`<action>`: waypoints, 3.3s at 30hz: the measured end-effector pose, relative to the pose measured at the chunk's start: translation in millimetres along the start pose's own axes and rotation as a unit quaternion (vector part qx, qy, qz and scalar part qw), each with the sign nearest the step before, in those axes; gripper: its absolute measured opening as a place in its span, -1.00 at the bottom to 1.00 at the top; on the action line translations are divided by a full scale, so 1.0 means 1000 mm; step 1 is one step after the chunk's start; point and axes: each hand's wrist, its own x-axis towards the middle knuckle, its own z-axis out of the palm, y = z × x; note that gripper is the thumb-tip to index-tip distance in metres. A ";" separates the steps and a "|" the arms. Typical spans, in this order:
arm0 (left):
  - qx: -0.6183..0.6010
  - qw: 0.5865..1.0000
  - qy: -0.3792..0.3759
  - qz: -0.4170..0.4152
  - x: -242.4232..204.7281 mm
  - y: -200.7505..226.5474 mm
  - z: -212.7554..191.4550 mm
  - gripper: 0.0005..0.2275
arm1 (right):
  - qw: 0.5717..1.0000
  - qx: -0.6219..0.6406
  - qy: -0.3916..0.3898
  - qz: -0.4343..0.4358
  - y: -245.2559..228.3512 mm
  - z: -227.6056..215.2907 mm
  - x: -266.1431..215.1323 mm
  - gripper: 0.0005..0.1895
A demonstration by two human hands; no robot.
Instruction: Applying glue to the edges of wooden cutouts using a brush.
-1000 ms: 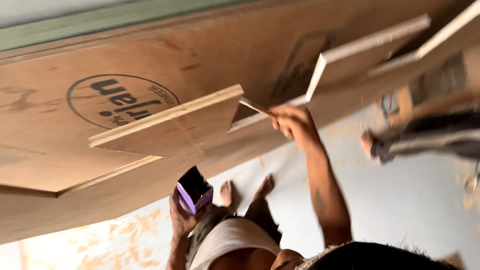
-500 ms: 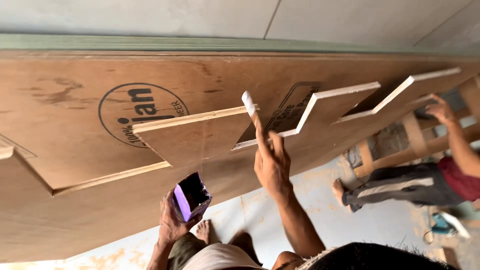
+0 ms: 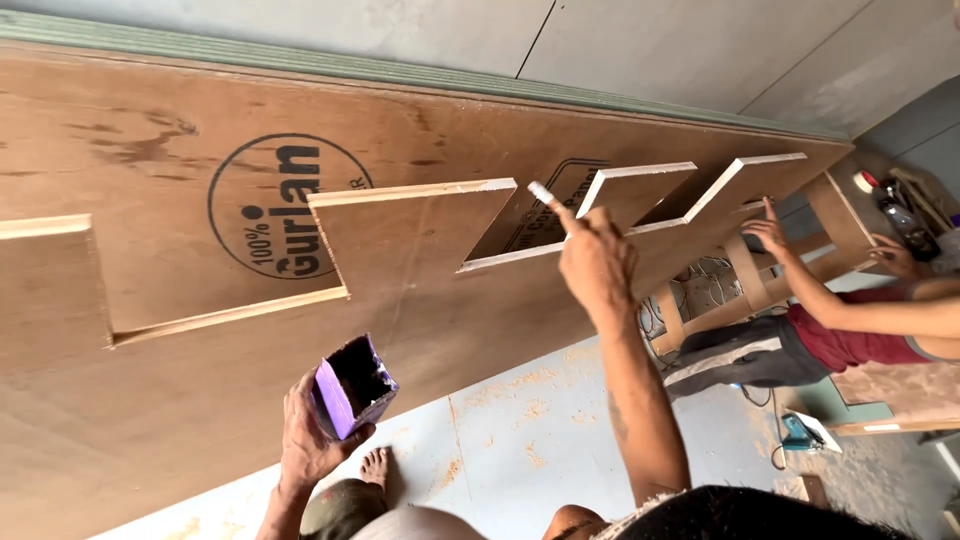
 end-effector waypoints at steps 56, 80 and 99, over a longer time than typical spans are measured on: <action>0.140 0.933 -0.144 0.300 0.020 0.024 -0.153 -0.05 | 0.890 0.387 -0.054 -0.235 -0.254 0.028 -0.182 -0.89; -0.031 0.991 -0.032 0.128 0.015 0.017 -0.113 0.02 | 0.597 0.755 -0.182 0.201 -0.175 0.087 -0.265 -0.72; -0.070 0.984 -0.073 0.144 0.085 -0.023 -0.139 -0.08 | 0.798 0.576 -0.145 0.105 -0.244 0.082 -0.207 -0.73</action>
